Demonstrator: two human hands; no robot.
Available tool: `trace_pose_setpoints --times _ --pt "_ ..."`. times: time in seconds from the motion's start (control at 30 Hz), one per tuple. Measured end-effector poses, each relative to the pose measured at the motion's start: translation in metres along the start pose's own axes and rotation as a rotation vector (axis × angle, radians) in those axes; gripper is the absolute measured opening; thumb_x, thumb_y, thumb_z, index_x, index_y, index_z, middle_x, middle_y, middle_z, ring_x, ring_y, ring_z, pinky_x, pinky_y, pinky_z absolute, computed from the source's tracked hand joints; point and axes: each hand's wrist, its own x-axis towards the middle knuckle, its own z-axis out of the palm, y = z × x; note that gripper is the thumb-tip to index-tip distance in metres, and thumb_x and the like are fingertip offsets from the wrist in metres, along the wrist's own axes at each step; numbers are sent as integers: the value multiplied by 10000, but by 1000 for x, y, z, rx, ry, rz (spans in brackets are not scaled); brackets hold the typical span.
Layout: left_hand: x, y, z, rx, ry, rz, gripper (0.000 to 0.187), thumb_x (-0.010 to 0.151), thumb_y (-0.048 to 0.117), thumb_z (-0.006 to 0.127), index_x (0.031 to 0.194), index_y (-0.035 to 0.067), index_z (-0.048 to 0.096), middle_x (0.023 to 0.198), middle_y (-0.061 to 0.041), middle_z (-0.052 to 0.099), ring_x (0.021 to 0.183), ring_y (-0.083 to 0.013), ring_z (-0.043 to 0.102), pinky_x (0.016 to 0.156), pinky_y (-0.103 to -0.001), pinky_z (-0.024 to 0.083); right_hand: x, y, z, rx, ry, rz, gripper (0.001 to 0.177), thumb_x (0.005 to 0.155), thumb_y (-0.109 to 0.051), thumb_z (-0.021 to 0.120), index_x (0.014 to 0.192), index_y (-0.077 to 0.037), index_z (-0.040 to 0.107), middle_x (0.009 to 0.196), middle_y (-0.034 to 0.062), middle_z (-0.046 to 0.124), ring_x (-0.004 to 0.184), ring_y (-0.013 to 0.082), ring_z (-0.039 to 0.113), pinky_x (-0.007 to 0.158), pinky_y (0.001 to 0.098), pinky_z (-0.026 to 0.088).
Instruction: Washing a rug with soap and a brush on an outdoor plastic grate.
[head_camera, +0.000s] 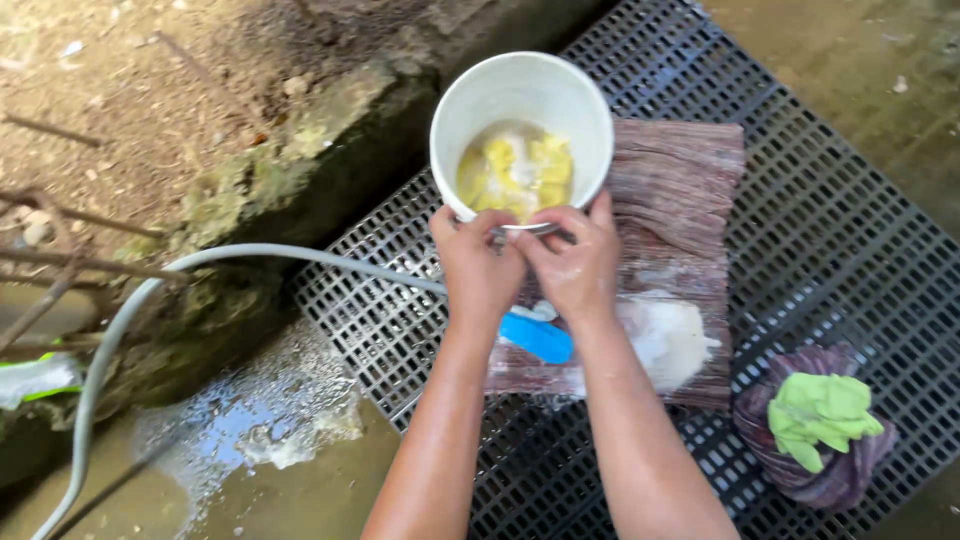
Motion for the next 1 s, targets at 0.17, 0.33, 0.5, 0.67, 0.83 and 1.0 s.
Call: trace_pose_setpoints --times 0.17,0.33,0.5,0.67,0.83,1.0 --pt "9 -74 -59 48 31 -171 234 744 -18 784 962 68 771 1413 -240 421 1113 -359 666 865 -350 604 -27 31 83 35 -84 61 209 744 -26 872 849 46 707 1369 152 473 1041 252 739 851 361 624" --pt "4 -98 -82 -85 9 -231 242 753 1 833 972 38 737 1453 -226 373 1117 -321 691 909 -341 582 -61 65 103 -145 -181 -97 457 908 -24 778 1313 64 587 1560 306 308 1227 320 653 931 376 626" --pt "8 -96 -87 -42 -17 -213 245 753 -12 832 975 41 744 1433 -224 402 1120 -335 688 926 -355 575 -111 101 95 -496 -220 137 723 844 -103 715 1491 -65 395 1483 160 470 1301 319 569 1097 488 451" --pt "-19 -67 -85 -12 113 -3 736 750 -18 775 1434 -9 503 1513 -360 241 1192 -462 597 1002 -458 512 -136 136 104 -1004 -332 -145 641 762 -198 787 1364 -88 596 1300 149 575 1284 365 486 1099 703 159" --pt "-49 -82 -73 127 75 -36 413 877 88 734 1238 -3 555 1197 -218 601 1156 -401 617 1034 -449 492 -116 145 99 -1037 -390 -40 280 824 -248 695 1087 -152 696 1120 59 614 1134 314 533 1027 635 259" --pt "-38 -78 -93 170 -383 -68 278 954 216 605 1192 83 661 1188 -158 688 1204 -338 608 1129 -593 289 -117 101 74 -993 -423 -136 229 859 -153 647 1079 -174 703 1059 28 666 1104 262 612 1025 598 296"
